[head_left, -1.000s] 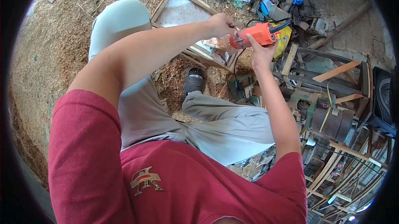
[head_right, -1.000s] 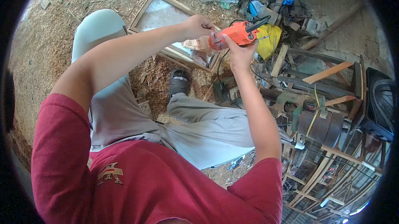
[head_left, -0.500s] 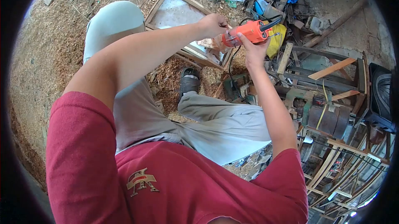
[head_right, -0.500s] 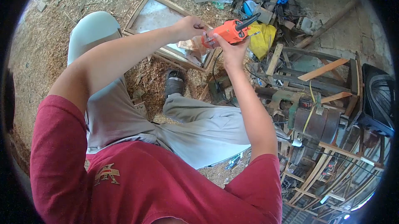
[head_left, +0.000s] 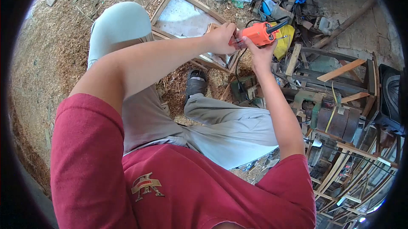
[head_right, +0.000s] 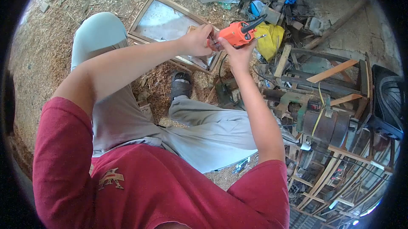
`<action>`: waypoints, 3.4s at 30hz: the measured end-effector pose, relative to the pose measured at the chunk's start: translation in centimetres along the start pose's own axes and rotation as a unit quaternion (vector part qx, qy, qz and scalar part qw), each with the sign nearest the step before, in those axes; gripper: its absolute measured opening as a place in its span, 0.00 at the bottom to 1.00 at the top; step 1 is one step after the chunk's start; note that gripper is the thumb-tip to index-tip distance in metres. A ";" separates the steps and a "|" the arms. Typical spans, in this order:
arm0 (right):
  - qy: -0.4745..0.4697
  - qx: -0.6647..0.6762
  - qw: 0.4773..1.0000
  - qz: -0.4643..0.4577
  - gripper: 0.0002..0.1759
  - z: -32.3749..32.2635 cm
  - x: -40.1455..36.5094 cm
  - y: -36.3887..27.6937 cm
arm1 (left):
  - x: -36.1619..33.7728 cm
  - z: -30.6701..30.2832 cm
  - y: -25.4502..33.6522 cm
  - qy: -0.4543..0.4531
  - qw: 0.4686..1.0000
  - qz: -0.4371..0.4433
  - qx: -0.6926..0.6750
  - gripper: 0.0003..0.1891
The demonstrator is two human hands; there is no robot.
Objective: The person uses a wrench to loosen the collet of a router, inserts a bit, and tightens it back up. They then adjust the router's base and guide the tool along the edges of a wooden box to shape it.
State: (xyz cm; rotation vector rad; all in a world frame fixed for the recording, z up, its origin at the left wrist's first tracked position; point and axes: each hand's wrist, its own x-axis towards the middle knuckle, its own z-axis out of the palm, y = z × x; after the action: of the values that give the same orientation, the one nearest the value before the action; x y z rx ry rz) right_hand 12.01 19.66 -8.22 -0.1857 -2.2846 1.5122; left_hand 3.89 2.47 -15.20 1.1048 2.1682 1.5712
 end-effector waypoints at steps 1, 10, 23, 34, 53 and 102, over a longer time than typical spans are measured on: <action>-0.001 -0.011 1.000 0.000 0.50 -0.1 0.0 0.1 | -0.4 0.2 0.2 0.007 1.000 -0.005 0.016 0.34; -0.009 -0.009 1.000 -0.009 0.49 0.4 -0.8 -0.6 | -1.5 0.0 0.8 0.021 0.993 -0.069 0.097 0.50; -0.011 -0.022 1.000 -0.009 0.47 0.2 -1.6 -0.6 | -1.2 1.0 0.7 0.038 0.981 -0.065 0.179 0.61; -0.026 -0.022 0.999 -0.010 0.47 -0.9 -1.6 0.3 | -0.5 1.9 0.4 0.041 0.970 -0.085 0.222 0.59; -0.033 -0.012 0.999 -0.024 0.47 -0.8 -1.6 0.3 | -0.2 2.0 -0.1 0.041 0.966 -0.078 0.242 0.56; 0.070 0.305 0.820 0.480 0.10 0.3 -10.1 -5.1 | -0.5 2.2 0.8 0.065 0.963 -0.061 0.256 0.37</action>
State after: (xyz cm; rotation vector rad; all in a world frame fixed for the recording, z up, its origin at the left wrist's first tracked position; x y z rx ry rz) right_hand 21.68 14.06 -6.18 -1.3483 -1.4586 2.4870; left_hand 5.90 3.75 -15.45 0.9890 2.7664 1.0813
